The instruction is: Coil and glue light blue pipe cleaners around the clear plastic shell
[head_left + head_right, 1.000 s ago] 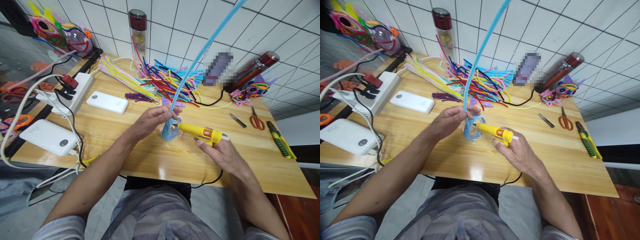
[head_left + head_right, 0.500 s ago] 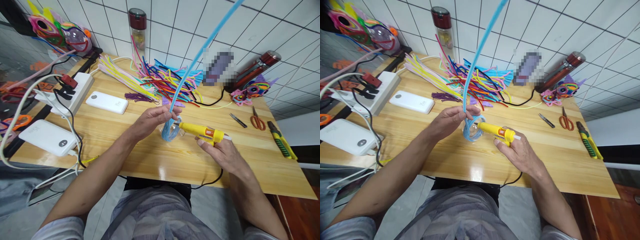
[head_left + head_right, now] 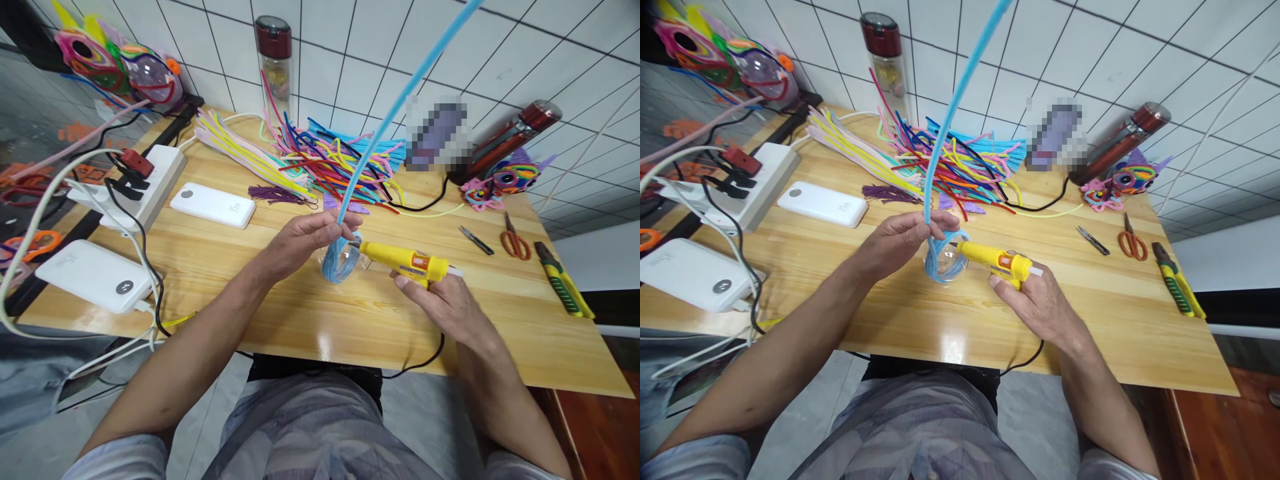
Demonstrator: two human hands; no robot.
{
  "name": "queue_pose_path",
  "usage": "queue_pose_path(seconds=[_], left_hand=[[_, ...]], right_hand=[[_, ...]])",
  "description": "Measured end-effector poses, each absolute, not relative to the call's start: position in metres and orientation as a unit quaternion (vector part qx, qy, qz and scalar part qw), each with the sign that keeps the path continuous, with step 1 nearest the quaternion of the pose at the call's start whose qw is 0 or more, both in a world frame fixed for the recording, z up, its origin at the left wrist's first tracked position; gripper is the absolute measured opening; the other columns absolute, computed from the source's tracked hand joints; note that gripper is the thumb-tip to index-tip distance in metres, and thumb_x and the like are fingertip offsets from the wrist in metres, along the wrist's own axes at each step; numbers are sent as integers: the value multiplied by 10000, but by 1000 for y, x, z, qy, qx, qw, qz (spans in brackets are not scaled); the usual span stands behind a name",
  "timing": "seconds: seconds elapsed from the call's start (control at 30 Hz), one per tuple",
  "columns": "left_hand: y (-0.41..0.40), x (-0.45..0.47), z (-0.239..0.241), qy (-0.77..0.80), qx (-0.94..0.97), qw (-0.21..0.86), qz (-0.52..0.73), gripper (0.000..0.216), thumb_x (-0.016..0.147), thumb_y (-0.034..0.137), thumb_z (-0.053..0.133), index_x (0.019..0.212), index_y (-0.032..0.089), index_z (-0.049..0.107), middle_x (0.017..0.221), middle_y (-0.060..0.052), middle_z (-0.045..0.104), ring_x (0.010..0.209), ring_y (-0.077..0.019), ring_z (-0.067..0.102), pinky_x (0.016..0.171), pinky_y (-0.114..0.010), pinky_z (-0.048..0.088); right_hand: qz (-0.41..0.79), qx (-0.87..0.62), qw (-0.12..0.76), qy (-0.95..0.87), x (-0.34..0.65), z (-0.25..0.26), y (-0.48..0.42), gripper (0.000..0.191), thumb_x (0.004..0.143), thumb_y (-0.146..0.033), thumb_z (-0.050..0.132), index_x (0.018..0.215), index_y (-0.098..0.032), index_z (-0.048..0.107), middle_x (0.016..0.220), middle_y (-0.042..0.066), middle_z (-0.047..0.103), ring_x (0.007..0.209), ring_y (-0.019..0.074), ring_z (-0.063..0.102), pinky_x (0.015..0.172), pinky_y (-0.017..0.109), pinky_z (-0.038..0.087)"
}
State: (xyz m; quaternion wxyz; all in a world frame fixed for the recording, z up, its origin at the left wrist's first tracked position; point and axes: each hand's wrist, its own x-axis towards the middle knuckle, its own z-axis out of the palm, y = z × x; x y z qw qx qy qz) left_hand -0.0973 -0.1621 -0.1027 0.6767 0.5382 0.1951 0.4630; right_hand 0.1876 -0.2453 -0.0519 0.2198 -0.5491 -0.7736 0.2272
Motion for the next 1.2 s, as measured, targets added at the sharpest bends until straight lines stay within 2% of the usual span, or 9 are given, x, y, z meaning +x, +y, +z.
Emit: queue_pose_path(seconds=[0.6, 1.2], left_hand=[[-163, -97, -103, 196, 543, 674, 461, 327, 988, 578, 828, 1016, 264, 916, 1421, -101, 814, 1455, -350, 687, 1201, -493, 514], [-163, -98, -103, 206, 542, 674, 458, 343, 980, 583, 831, 997, 249, 908, 1416, -116, 809, 1428, -346, 696, 1205, -478, 501]], right_hand=[[228, -562, 215, -766, 191, -52, -243, 350, 1055, -459, 593, 809, -234, 698, 815, 70, 766, 754, 259, 719, 705, 365, 536], [218, -570, 208, -764, 194, -53, -242, 341, 1056, -445, 593, 817, -231, 708, 800, 60, 761, 747, 252, 708, 721, 370, 544]])
